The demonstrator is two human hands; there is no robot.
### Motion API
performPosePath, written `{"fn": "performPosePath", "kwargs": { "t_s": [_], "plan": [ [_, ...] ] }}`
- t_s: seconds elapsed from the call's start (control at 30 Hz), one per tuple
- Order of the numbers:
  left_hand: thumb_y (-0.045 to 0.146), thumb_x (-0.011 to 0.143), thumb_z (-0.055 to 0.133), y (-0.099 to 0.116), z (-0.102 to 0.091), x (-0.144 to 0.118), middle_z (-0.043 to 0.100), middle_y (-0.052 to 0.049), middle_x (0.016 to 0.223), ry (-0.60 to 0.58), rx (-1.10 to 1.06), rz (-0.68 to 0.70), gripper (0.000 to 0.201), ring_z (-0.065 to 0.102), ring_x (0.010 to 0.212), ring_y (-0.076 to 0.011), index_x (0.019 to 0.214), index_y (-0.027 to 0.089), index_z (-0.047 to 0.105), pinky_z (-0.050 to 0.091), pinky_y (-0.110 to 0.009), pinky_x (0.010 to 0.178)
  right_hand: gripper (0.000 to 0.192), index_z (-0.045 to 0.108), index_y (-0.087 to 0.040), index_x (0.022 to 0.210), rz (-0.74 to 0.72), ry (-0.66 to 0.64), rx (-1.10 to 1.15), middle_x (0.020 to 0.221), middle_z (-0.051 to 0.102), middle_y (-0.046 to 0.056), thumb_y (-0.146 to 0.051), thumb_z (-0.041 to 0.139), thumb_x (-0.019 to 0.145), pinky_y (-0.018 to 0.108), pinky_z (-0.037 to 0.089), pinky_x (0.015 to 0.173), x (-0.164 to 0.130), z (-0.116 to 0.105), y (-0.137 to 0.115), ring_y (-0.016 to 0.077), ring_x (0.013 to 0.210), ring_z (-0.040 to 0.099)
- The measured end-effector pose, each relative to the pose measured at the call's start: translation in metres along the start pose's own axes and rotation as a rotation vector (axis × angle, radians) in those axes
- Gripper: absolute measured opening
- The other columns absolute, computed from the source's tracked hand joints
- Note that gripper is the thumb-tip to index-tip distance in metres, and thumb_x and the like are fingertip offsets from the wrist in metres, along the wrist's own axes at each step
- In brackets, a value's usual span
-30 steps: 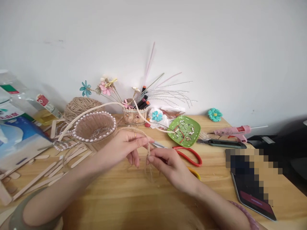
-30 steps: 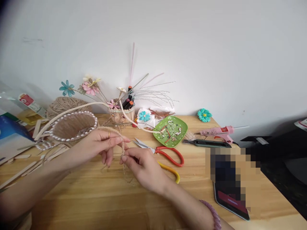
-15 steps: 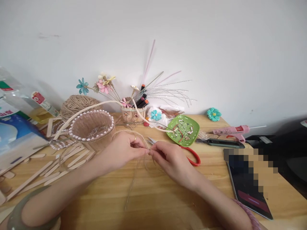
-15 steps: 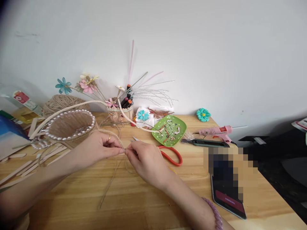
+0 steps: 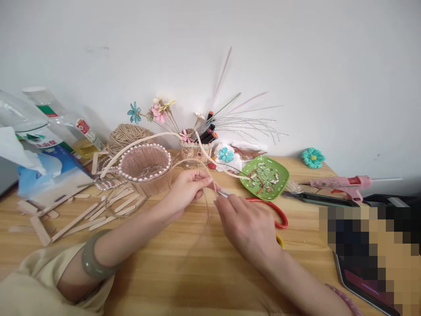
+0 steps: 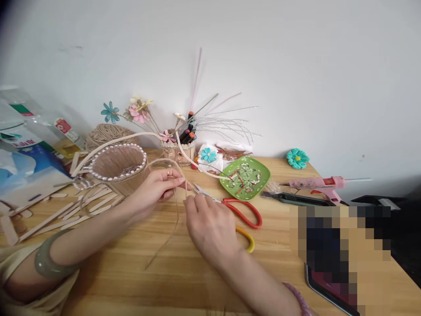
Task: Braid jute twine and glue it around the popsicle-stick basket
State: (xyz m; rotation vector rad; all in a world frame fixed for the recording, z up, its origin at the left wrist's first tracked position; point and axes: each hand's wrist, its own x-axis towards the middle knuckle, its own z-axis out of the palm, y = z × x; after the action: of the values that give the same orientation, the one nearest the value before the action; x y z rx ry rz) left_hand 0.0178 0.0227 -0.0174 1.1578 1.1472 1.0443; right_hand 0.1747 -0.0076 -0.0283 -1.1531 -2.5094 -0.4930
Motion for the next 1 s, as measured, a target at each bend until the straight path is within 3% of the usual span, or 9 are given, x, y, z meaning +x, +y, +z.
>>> {"fn": "performPosePath", "kwargs": {
  "t_s": [0.1,0.27,0.4,0.5,0.6,0.67,0.73,0.83,1.0],
  "plan": [
    [0.023,0.077,0.056,0.002,-0.001,-0.002,0.063,-0.001,0.071,-0.043,-0.09,-0.024,0.012,0.026,0.04,-0.0019,0.071,0.013,0.052,0.014,-0.02,0.041,0.021,0.061,-0.015,0.076,-0.019,-0.217,0.053,0.064,0.061,0.005,-0.003,0.044,0.081,0.029,0.014,0.045,0.003,0.0,0.0,0.0157,0.053,0.053],
    [0.023,0.076,0.059,0.007,-0.008,-0.002,0.057,0.003,0.062,-0.086,-0.034,-0.014,0.014,0.03,0.042,-0.0025,0.068,0.014,0.053,0.017,-0.02,0.042,0.026,0.065,-0.017,0.071,0.237,-0.419,0.156,0.067,0.064,0.007,-0.022,0.045,0.087,0.027,0.022,0.046,0.011,-0.004,0.037,0.0168,0.054,0.056],
    [0.029,0.074,0.06,0.01,-0.011,-0.002,0.057,0.003,0.057,-0.096,0.15,0.024,0.016,0.033,0.043,-0.005,0.066,0.015,0.057,0.021,-0.02,0.042,0.028,0.066,-0.019,0.089,0.468,-0.109,0.56,0.087,0.062,0.006,-0.006,0.046,0.074,0.027,0.038,0.061,0.013,-0.016,0.062,0.0164,0.072,0.056],
    [0.031,0.073,0.059,0.012,-0.008,-0.004,0.058,0.003,0.057,-0.112,0.27,0.024,0.02,0.035,0.043,-0.0059,0.061,0.015,0.059,0.025,-0.021,0.043,0.032,0.061,-0.02,0.098,0.665,0.099,1.116,0.091,0.061,0.003,-0.01,0.046,0.072,0.022,0.039,0.05,0.014,-0.023,0.055,0.0092,0.056,0.051],
    [0.027,0.071,0.06,0.015,-0.002,-0.008,0.056,0.003,0.053,-0.116,0.335,0.025,0.016,0.042,0.047,-0.0084,0.06,0.016,0.06,0.032,-0.022,0.047,0.034,0.055,-0.021,0.109,0.718,-0.209,1.704,0.105,0.059,0.006,-0.022,0.054,0.075,0.019,0.041,0.041,0.016,-0.022,0.036,0.0082,0.055,0.056],
    [0.024,0.069,0.059,0.016,0.001,-0.01,0.056,0.003,0.052,-0.128,0.344,0.012,0.011,0.047,0.05,-0.0102,0.061,0.017,0.061,0.035,-0.023,0.05,0.031,0.056,-0.018,0.106,0.661,-0.441,1.853,0.099,0.061,0.007,-0.029,0.055,0.078,0.02,0.047,0.048,0.017,-0.018,0.026,0.011,0.064,0.062],
    [0.021,0.068,0.058,0.017,0.002,-0.011,0.055,0.004,0.051,-0.139,0.342,-0.011,0.009,0.049,0.051,-0.0104,0.061,0.017,0.061,0.036,-0.023,0.052,0.023,0.06,-0.014,0.09,0.587,-0.481,1.784,0.083,0.063,0.005,-0.034,0.052,0.082,0.021,0.049,0.058,0.017,-0.015,0.021,0.011,0.067,0.062],
    [0.022,0.067,0.06,0.016,0.003,-0.011,0.056,0.004,0.052,-0.16,0.361,-0.031,0.009,0.049,0.051,-0.0102,0.06,0.017,0.062,0.037,-0.023,0.052,0.03,0.056,-0.014,0.067,0.513,-0.327,1.479,0.062,0.057,0.0,-0.035,0.047,0.087,0.02,0.045,0.055,0.016,-0.012,0.021,0.0089,0.057,0.055],
    [0.024,0.069,0.06,0.013,0.008,-0.015,0.058,0.003,0.054,-0.164,0.313,-0.016,0.009,0.051,0.052,-0.0113,0.063,0.018,0.063,0.039,-0.024,0.054,0.033,0.048,-0.018,0.06,0.483,-0.169,1.167,0.051,0.051,-0.003,-0.03,0.042,0.09,0.02,0.038,0.049,0.013,-0.01,0.021,0.0086,0.046,0.049]
  ]
}}
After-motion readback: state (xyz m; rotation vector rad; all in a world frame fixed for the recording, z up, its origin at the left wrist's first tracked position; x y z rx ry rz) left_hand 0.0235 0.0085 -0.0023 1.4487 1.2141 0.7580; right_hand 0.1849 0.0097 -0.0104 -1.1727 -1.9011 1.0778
